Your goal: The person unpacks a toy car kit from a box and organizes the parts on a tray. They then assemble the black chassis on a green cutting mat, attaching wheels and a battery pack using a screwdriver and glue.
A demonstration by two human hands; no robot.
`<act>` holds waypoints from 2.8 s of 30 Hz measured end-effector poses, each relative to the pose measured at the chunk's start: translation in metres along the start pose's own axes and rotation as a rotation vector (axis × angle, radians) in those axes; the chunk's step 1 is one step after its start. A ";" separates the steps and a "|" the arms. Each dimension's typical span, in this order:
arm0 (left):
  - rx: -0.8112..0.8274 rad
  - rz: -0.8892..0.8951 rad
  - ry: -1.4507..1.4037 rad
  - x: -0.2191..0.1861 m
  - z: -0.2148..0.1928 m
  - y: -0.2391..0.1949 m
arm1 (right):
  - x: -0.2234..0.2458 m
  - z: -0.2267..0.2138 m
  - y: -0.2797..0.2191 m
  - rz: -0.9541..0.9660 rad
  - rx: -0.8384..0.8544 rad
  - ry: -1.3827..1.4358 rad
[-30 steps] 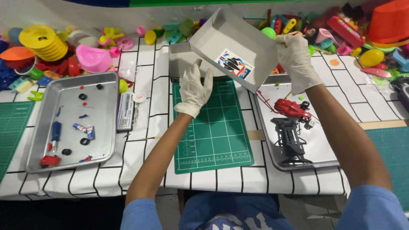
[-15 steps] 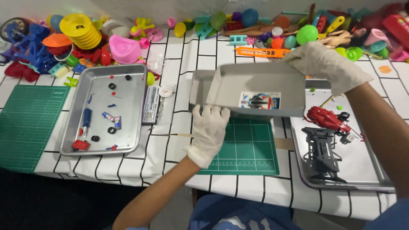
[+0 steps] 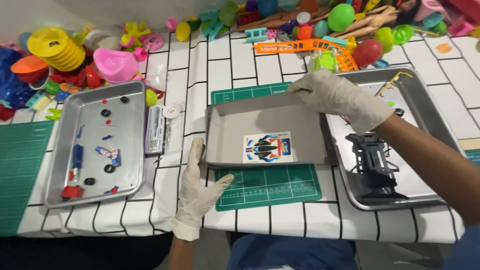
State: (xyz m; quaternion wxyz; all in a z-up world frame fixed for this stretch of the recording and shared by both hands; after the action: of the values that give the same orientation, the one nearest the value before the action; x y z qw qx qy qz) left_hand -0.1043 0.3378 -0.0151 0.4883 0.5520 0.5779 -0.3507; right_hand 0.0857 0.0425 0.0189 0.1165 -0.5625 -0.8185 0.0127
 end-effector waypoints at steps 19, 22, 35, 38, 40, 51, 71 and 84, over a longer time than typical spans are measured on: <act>0.097 0.028 -0.017 0.038 0.007 0.004 | -0.037 0.087 0.080 -0.116 -0.401 0.291; 0.068 0.075 0.041 0.034 0.007 0.006 | -0.044 0.078 0.075 -0.111 -0.449 0.352; 0.117 0.088 0.252 0.029 0.018 0.003 | 0.059 0.047 -0.048 -0.195 -0.188 -0.066; 0.122 0.110 0.258 0.027 0.016 0.000 | 0.056 0.066 -0.042 -0.228 -0.205 -0.243; 0.119 0.109 0.290 0.027 0.016 -0.001 | 0.057 0.046 -0.044 -0.237 -0.293 -0.175; 0.143 0.038 0.209 0.024 0.014 0.000 | 0.088 0.106 -0.080 -0.897 -0.500 -0.374; 0.214 -0.039 0.200 0.017 0.013 0.001 | 0.032 0.079 0.106 -0.645 -0.562 -0.215; 0.346 0.049 0.517 0.040 0.024 0.001 | 0.020 0.099 0.125 -0.595 -0.925 -0.971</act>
State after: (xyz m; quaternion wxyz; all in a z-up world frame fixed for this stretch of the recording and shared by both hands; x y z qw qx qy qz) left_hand -0.0953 0.3273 -0.0592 0.2324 0.7114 0.6012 -0.2800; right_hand 0.1731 0.1172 -0.0928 -0.5101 -0.2389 -0.8178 -0.1182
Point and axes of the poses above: each hand's wrist, its own y-axis towards the middle knuckle, its own z-axis out of the palm, x = y × z, the point moved 6 cm from there along y, towards the middle knuckle, and after that the axes turned 13 degrees about -y, right-handed, at the moved point
